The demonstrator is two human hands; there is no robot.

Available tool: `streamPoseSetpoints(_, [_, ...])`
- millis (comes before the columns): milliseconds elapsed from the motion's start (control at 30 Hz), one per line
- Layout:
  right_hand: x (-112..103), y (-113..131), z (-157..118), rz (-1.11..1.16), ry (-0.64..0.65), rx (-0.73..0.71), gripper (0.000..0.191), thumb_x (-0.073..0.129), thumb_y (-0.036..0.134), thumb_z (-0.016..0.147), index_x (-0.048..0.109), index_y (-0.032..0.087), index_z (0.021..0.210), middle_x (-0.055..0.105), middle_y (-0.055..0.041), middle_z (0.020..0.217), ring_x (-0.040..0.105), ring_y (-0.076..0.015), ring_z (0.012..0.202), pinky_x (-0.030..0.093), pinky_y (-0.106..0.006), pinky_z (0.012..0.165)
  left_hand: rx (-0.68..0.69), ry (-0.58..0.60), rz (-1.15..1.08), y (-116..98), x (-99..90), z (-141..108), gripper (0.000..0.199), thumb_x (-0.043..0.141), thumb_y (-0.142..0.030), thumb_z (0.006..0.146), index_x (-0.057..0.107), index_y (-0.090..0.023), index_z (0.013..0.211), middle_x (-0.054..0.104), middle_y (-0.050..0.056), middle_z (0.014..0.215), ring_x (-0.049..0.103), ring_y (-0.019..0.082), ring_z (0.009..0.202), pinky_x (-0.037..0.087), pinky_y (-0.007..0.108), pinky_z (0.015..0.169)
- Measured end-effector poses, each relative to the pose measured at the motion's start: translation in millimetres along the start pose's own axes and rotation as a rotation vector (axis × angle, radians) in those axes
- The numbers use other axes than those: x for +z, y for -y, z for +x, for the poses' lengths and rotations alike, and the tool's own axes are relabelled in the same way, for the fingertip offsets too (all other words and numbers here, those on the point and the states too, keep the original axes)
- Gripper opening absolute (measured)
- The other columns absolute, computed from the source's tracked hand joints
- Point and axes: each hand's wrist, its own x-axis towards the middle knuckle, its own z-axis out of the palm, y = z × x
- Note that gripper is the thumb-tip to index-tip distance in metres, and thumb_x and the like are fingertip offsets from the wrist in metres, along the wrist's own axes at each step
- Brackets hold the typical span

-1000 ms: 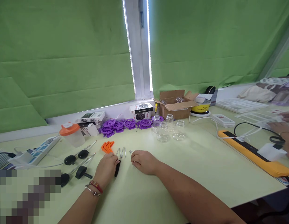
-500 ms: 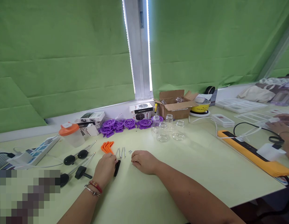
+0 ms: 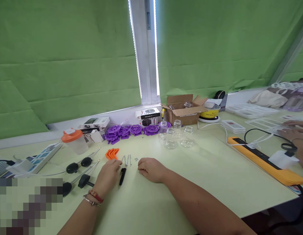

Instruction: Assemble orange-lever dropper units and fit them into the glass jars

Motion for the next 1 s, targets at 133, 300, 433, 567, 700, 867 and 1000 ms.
streamPoseSetpoints(133, [0,-1,0,0.003,0.009,0.011,0.021,0.050,0.015,0.084,0.070,0.018,0.090,0.065,-0.0064,0.102,0.062,-0.0158,0.088,0.049,-0.028,0.082,-0.069,-0.036,0.053,8,-8.4,1,0.041,0.033,0.004,0.075,0.064,-0.018,0.092,0.062,0.009,0.089,0.056,0.024,0.090,0.041,0.032,0.075])
streamPoseSetpoints(300, [-2,0,-1,-0.004,0.019,0.029,0.022,0.051,0.016,0.084,0.069,0.018,0.098,0.064,-0.0077,0.106,0.062,-0.0176,0.091,0.049,-0.029,0.083,-0.206,-0.048,0.024,28,-20.5,3,0.044,0.032,0.003,0.074,0.061,-0.017,0.101,0.061,0.011,0.101,0.058,0.022,0.090,0.042,0.031,0.075])
streamPoseSetpoints(433, [2,7,0,-0.031,0.001,0.036,0.032,0.051,0.022,0.086,0.062,0.016,0.115,0.062,-0.0109,0.113,0.059,-0.0211,0.100,0.047,-0.034,0.089,-0.194,0.029,0.006,40,-34.6,-3,0.033,0.034,-0.011,0.084,0.060,-0.016,0.104,0.061,0.012,0.104,0.060,0.023,0.095,0.042,0.032,0.079])
streamPoseSetpoints(567, [14,22,3,-0.086,0.037,-0.004,0.045,0.048,0.028,0.089,0.048,0.015,0.132,0.052,-0.0133,0.132,0.051,-0.0246,0.117,0.040,-0.039,0.099,-0.170,0.205,0.074,34,-46.4,-15,0.022,0.046,-0.022,0.083,0.058,-0.015,0.101,0.060,0.013,0.102,0.062,0.025,0.090,0.043,0.033,0.074])
streamPoseSetpoints(700, [25,39,6,-0.166,0.140,-0.017,0.048,0.043,0.034,0.092,0.040,0.020,0.138,0.036,-0.0114,0.146,0.046,-0.0264,0.123,0.035,-0.044,0.100,-0.184,0.352,0.085,20,-44.0,-19,0.023,0.051,-0.027,0.081,0.056,-0.015,0.101,0.058,0.013,0.102,0.063,0.025,0.088,0.044,0.032,0.071])
streamPoseSetpoints(867, [33,48,8,-0.204,0.233,-0.026,0.055,0.034,0.045,0.094,0.034,0.018,0.142,0.021,-0.0132,0.152,0.030,-0.0297,0.135,0.027,-0.047,0.105,-0.195,0.390,0.102,12,-33.2,-18,0.039,0.040,-0.032,0.088,0.045,-0.019,0.124,0.053,0.015,0.110,0.064,0.028,0.089,0.046,0.035,0.068])
streamPoseSetpoints(1000, [35,46,9,-0.174,0.280,-0.021,0.060,0.033,0.050,0.093,0.029,0.018,0.145,0.011,-0.0121,0.154,0.015,-0.0299,0.141,0.019,-0.048,0.111,-0.172,0.423,0.092,9,-29.0,-18,0.046,0.036,-0.027,0.090,0.034,-0.020,0.135,0.048,0.016,0.115,0.064,0.028,0.092,0.047,0.036,0.072])
